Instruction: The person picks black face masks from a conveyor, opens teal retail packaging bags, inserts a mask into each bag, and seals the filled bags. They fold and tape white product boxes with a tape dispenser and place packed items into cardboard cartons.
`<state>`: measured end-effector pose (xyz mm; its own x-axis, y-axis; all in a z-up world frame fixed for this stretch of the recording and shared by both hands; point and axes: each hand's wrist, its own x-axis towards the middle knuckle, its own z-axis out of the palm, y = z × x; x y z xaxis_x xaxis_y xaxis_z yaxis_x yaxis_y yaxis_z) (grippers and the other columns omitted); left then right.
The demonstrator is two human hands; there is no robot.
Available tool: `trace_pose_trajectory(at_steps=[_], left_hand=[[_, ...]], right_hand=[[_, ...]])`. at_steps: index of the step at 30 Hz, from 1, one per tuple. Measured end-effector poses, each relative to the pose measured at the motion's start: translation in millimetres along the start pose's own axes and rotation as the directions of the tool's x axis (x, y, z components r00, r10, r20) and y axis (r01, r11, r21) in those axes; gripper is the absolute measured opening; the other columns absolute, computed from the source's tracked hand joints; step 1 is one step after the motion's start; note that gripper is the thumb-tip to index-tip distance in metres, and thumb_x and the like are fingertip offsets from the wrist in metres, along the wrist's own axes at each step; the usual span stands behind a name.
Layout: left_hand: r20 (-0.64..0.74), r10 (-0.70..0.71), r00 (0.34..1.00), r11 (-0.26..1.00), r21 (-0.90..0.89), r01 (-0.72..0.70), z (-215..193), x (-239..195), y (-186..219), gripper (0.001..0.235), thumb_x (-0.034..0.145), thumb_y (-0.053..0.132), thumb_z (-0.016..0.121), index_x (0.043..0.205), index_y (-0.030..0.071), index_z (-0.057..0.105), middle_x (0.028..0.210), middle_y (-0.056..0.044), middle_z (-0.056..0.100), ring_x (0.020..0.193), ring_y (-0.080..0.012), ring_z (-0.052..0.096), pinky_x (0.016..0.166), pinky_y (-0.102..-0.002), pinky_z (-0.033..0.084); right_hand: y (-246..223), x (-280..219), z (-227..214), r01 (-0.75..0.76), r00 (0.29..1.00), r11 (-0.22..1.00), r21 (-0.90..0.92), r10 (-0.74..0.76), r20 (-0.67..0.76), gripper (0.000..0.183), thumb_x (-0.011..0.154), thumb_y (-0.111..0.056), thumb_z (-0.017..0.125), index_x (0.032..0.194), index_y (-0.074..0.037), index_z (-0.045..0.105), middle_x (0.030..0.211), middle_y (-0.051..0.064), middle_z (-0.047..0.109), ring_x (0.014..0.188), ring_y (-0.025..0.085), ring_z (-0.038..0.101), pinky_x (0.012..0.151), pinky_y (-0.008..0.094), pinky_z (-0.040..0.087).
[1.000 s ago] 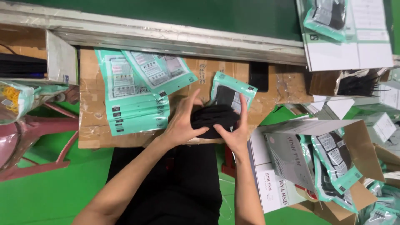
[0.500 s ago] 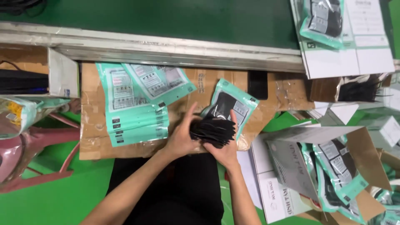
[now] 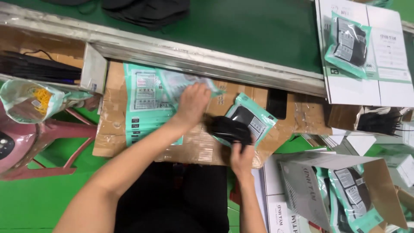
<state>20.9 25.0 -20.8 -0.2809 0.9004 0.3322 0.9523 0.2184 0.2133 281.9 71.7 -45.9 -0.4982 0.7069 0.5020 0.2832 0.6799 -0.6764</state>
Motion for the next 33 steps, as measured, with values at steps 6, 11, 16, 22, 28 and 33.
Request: trace_pose_trajectory(at_steps=[6,11,16,22,28,33], left_hand=[[-0.002,0.171,0.985,0.950,-0.264,-0.166,-12,-64,48,0.036,0.073,0.012,0.070,0.107,0.001,0.064,0.106,-0.014,0.060,0.105,-0.0314,0.057,0.091,-0.042,0.048],[-0.064,0.119,0.991,0.923,-0.360,-0.134,29,-96,42,0.041,0.079,0.000,0.066,0.119,0.000,0.065,0.119,-0.011,0.060,0.114,-0.0284,0.057,0.096,-0.038,0.052],[0.106,0.136,0.985,0.955,-0.279,-0.102,32,-82,44,0.039,0.073,0.009,0.069,0.112,0.005,0.067,0.113,-0.012,0.062,0.113,-0.0300,0.060,0.094,-0.042,0.054],[0.088,0.134,0.987,0.911,-0.402,-0.088,43,-76,48,0.042,0.078,0.025,0.068,0.113,0.002,0.067,0.117,-0.019,0.064,0.110,-0.0357,0.057,0.093,-0.047,0.050],[0.031,0.177,0.984,0.902,-0.405,-0.149,29,-83,47,0.039,0.086,0.019,0.063,0.121,0.001,0.067,0.128,-0.020,0.064,0.122,-0.0386,0.052,0.100,-0.046,0.044],[0.098,0.260,0.961,0.957,-0.159,-0.243,59,-87,39,0.040,0.081,0.016,0.062,0.117,0.000,0.068,0.134,-0.022,0.062,0.123,-0.0364,0.053,0.102,-0.041,0.045]], right_hand=[[5,13,-57,-0.304,0.878,0.902,0.305,0.390,-0.278,0.047,0.108,-0.007,0.055,0.151,0.005,0.040,0.143,0.017,0.056,0.128,0.024,0.057,0.111,0.036,0.043],[25,2,-67,-0.360,0.813,0.532,0.766,0.582,-0.023,0.035,0.105,-0.005,0.057,0.139,0.000,0.050,0.129,0.011,0.062,0.112,0.017,0.065,0.097,0.033,0.056],[18,-7,-26,-0.623,0.665,0.239,0.745,0.663,0.344,0.025,0.100,-0.005,0.062,0.125,0.001,0.064,0.115,0.011,0.071,0.099,0.019,0.071,0.086,0.033,0.059],[-24,7,6,-0.759,0.603,0.262,0.596,0.631,0.489,0.028,0.094,-0.005,0.071,0.121,0.003,0.071,0.109,0.013,0.074,0.094,0.019,0.070,0.081,0.031,0.059],[-31,4,-5,-0.661,0.683,0.367,0.654,0.655,0.324,0.033,0.094,-0.004,0.072,0.126,0.002,0.068,0.114,0.010,0.072,0.101,0.016,0.068,0.089,0.029,0.056],[-44,4,-10,-0.672,0.625,0.220,0.707,0.681,0.382,0.039,0.091,-0.007,0.071,0.129,-0.001,0.065,0.116,0.009,0.073,0.102,0.018,0.071,0.088,0.031,0.058]])
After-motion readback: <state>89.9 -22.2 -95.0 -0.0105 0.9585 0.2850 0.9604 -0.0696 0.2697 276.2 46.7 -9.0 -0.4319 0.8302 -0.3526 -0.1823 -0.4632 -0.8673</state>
